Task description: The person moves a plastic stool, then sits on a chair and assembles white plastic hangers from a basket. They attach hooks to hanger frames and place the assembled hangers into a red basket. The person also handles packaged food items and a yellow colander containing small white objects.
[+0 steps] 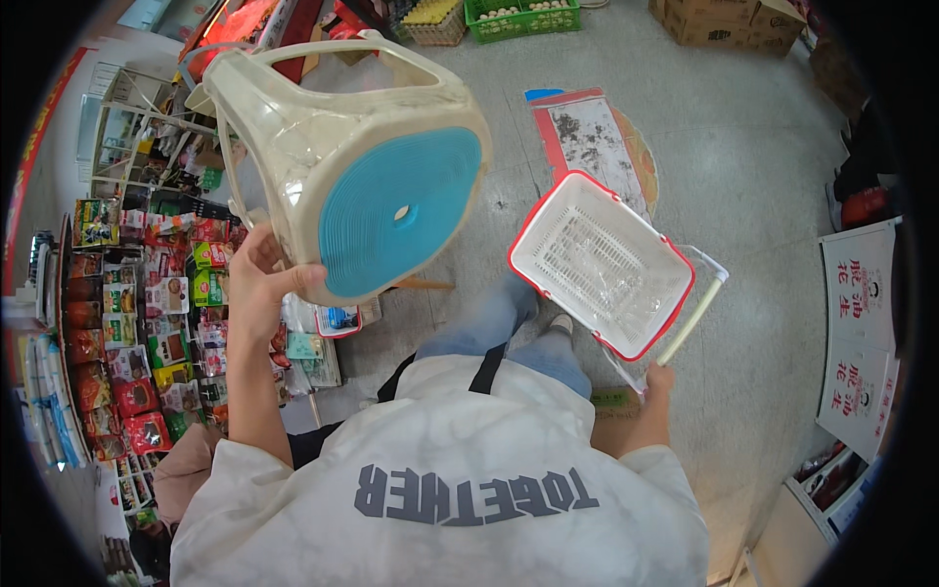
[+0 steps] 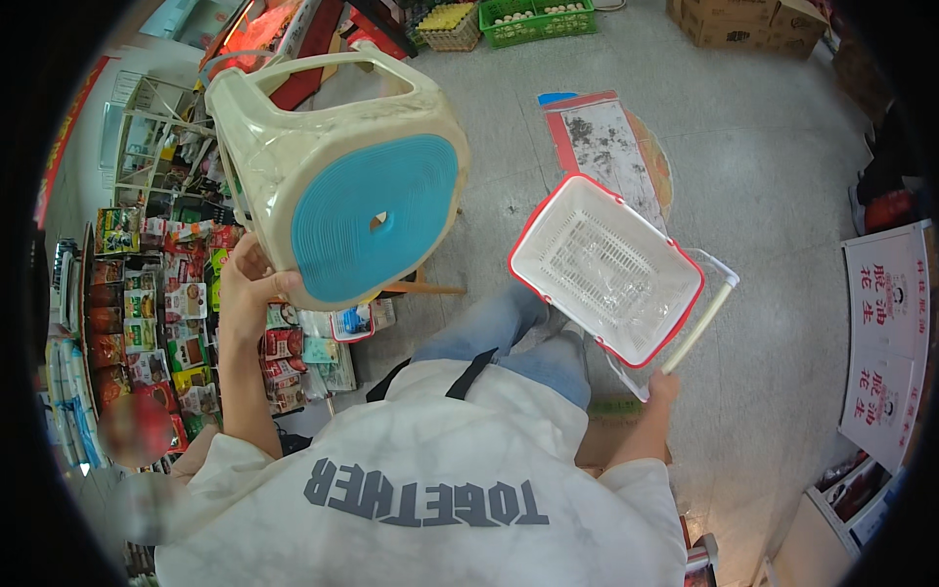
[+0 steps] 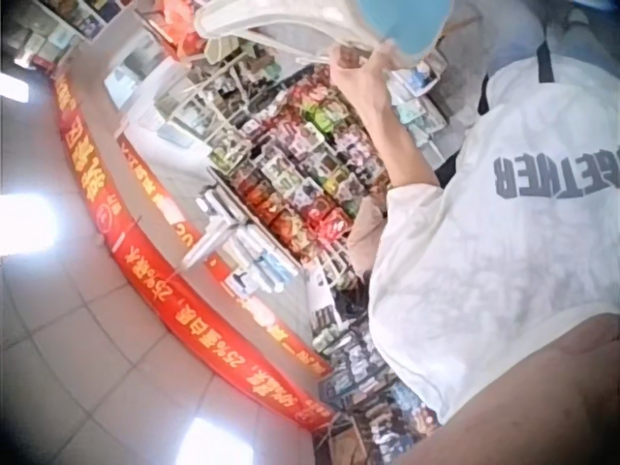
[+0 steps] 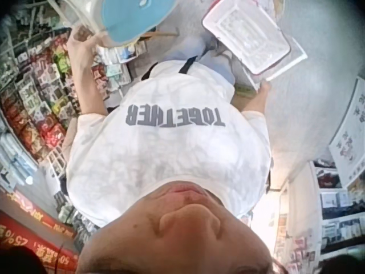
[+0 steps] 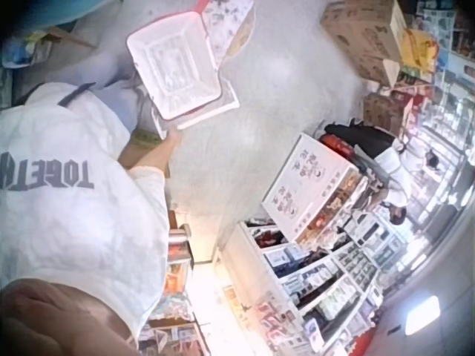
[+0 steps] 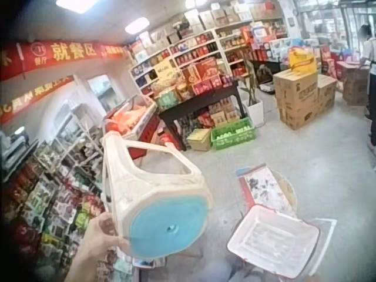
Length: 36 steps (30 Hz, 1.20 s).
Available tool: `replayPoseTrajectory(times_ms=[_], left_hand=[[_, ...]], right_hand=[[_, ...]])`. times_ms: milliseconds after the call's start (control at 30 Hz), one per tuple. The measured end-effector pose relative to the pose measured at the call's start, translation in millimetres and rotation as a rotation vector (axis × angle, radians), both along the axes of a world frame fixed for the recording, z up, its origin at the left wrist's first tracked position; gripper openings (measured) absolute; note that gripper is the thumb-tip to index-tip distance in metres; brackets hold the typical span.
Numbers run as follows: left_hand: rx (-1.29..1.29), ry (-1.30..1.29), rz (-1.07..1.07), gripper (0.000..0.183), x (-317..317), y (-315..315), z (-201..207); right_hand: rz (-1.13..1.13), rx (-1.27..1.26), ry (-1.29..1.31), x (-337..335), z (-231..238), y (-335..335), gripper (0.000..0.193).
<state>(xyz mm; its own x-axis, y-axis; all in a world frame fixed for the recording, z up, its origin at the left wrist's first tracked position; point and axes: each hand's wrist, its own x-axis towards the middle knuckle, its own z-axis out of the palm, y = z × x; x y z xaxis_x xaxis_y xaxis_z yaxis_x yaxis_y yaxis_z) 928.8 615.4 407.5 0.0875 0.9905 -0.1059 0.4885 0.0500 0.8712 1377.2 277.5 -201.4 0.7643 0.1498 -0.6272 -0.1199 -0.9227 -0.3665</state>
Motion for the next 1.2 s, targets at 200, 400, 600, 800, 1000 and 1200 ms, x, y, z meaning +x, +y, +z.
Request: replayPoseTrajectory(times_ms=[200,400,600,800,1000,1200], left_hand=[[0.033,0.005,-0.036,0.062,16,17,-1],[0.075,0.028,-0.078,0.058,19,26,-13],[0.031,0.166,-0.095,0.055,36,19,-28],[-0.119,-0.108,-0.1,0.059,46,26,-76],[0.06,0.01,-0.198,0.06,51,53,-90],[0.181,-0.067,-0.238,0.06,40,76,-117]], right_hand=[[-0.019,0.02,-0.053,3,49,12,0.038],[-0.023,0.042,-0.014,53,-6,-64,0.042],[-0.248,-0.071,0.166,66,9,-111,0.045],[-0.25,0.049,0.225,90,24,-141,0.036],[0.309,-0.15,-0.078,87,62,-24,0.066],[0.478,0.354,0.122,-54,250,227,0.069]])
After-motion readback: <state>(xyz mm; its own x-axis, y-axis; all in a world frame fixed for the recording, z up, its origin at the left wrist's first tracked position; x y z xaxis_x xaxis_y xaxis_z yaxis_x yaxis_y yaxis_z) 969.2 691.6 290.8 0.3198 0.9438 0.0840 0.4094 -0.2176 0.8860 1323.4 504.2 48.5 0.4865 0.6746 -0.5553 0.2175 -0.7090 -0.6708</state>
